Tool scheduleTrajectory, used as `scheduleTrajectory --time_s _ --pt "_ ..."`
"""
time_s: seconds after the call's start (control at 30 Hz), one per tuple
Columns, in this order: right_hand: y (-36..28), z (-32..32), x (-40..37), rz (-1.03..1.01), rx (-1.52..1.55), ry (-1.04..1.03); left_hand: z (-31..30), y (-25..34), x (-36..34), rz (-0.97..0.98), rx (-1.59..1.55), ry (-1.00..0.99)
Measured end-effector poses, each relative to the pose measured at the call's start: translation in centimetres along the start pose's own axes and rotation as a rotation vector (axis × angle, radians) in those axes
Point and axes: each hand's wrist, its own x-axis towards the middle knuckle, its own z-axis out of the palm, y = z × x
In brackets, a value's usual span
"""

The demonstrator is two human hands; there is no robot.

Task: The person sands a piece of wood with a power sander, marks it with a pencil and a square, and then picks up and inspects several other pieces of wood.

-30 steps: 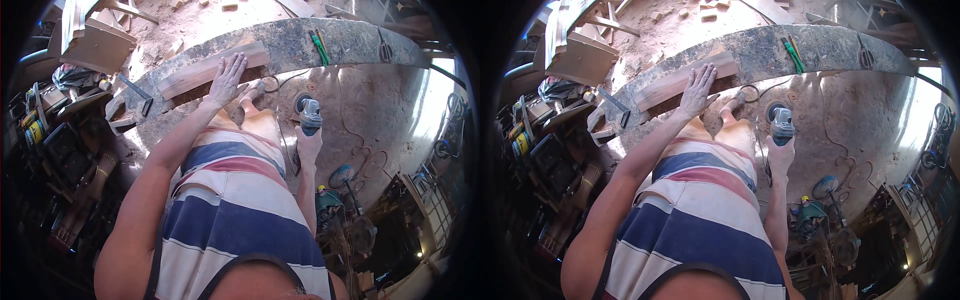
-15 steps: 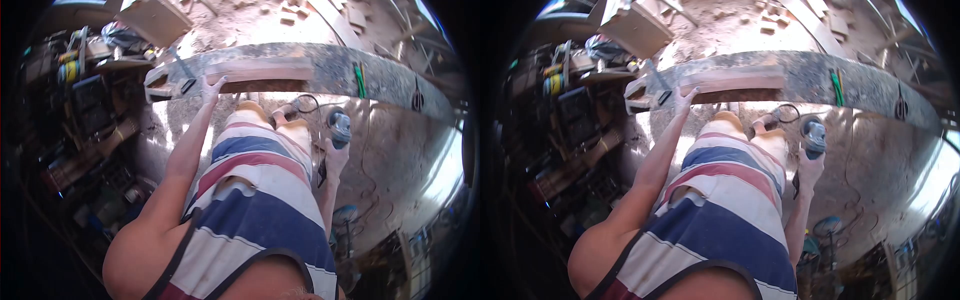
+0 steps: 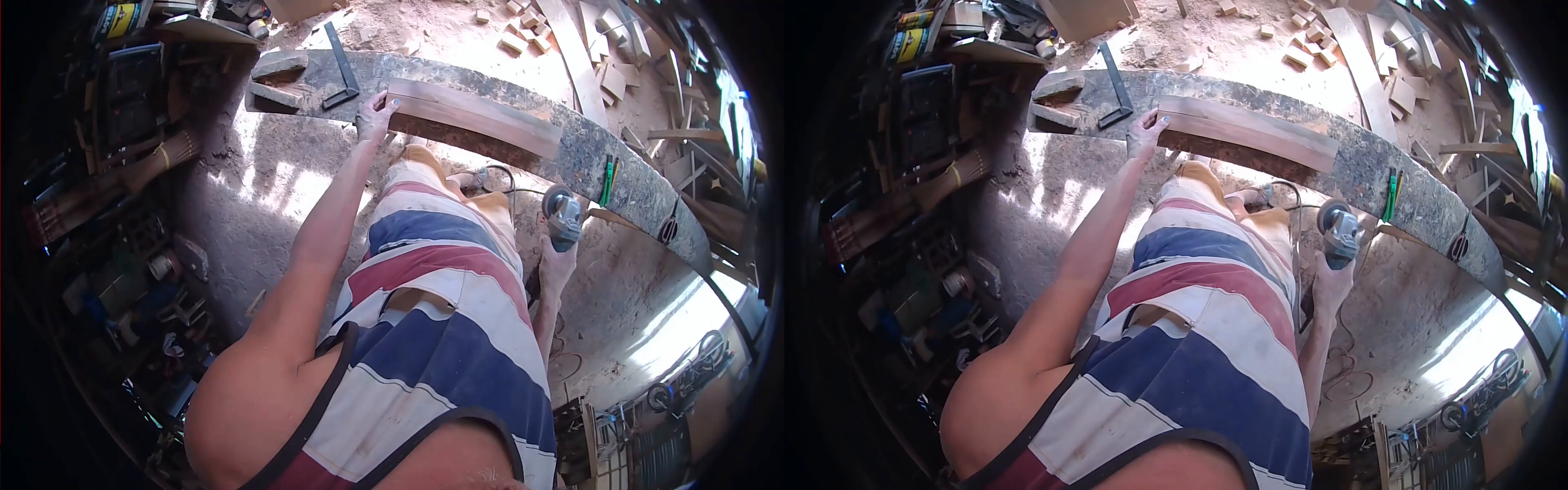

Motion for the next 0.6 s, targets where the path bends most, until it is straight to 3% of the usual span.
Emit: scheduleTrajectory --time_s 0.03,0.17,0.27,0.3,0.4,0.53,0.6 --pt "-0.4 0.9 0.2 -0.014 -0.013 -0.017 -0.6 0.9 -0.1 0.016 0.067 -0.123" --pt "-5.2 5.1 -0.1 -0.024 -0.147 -0.035 -0.9 4.5 -1.7 0.291 0.840 -0.215" --pt "-8.2 8.3 -0.6 -0.083 -0.118 -0.049 -1.2 4.4 -0.2 0.245 0.851 -0.302" --pt "-8.6 9.5 -0.6 -0.063 -0.139 -0.062 -1.4 4.7 0.6 0.119 0.799 -0.360" --pt "-11.2 12.4 -0.7 -0.065 -0.115 -0.088 -2.0 4.4 0.9 0.475 0.970 -0.262" --pt "-13.7 16.3 -0.6 -0.070 -0.087 -0.109 -0.5 8.9 1.1 0.662 1.202 -0.409" --pt "-14.6 18.1 -0.5 -0.148 -0.090 -0.072 0.5 8.4 2.6 0.741 1.151 -0.518"
